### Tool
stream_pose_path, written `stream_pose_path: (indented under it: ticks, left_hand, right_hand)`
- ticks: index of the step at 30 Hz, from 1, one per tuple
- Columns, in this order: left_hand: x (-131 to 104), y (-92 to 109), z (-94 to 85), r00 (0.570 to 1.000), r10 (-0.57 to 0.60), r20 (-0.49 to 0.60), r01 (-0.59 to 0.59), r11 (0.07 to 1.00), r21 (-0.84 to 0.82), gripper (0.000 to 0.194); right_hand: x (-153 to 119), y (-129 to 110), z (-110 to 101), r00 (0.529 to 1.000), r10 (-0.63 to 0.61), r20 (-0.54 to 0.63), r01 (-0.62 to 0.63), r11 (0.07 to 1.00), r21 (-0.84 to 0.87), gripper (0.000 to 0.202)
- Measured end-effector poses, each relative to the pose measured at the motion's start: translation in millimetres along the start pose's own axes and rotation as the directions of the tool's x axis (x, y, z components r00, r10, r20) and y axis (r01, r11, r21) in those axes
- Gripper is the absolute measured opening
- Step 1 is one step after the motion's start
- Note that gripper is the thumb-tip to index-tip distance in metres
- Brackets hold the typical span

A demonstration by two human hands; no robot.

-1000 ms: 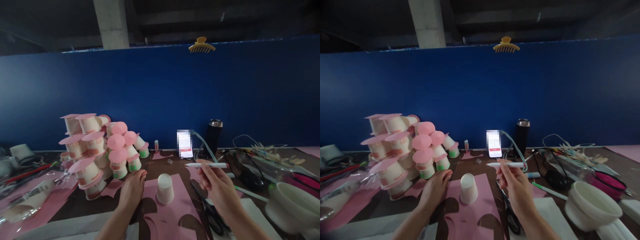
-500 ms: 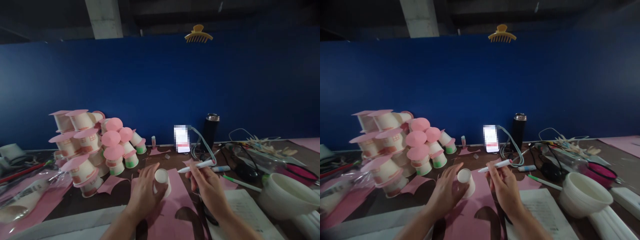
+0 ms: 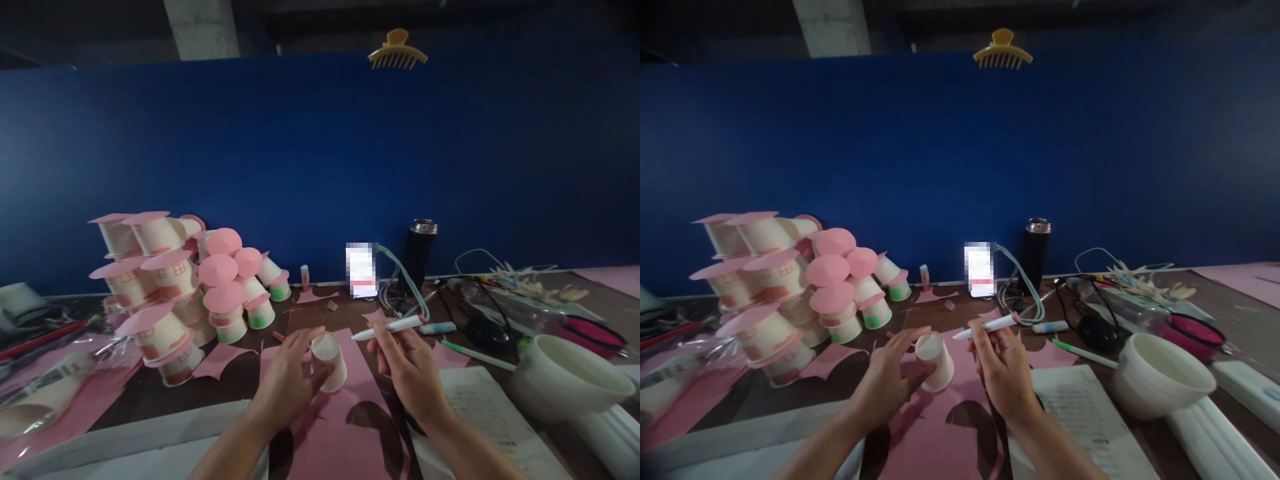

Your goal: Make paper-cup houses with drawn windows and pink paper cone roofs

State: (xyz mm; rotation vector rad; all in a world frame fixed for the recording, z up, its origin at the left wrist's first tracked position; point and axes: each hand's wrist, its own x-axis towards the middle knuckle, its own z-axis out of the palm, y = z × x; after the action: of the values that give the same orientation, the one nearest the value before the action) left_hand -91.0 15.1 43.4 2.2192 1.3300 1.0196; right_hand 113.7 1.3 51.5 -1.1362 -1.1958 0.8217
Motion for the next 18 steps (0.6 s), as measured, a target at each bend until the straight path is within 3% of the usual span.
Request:
stream_pose_path:
  ticks: [7, 18]
  left_hand:
    - [0, 12, -8.9, 0.995, -0.044, 0.091, 0.04, 0.998, 0.044, 0.053]
    - [-1, 14, -16.2, 0.988, -0.002, 0.153, -0.009, 0.998, 0.068, 0.056]
  right_hand:
    - [-1, -2, 0, 1.0, 0.007, 0.002, -0.007, 1.0, -0.012, 0.034]
    - [0, -2, -2, 1.0, -0.001, 0.019, 0.003, 0.998, -0.067, 0.037]
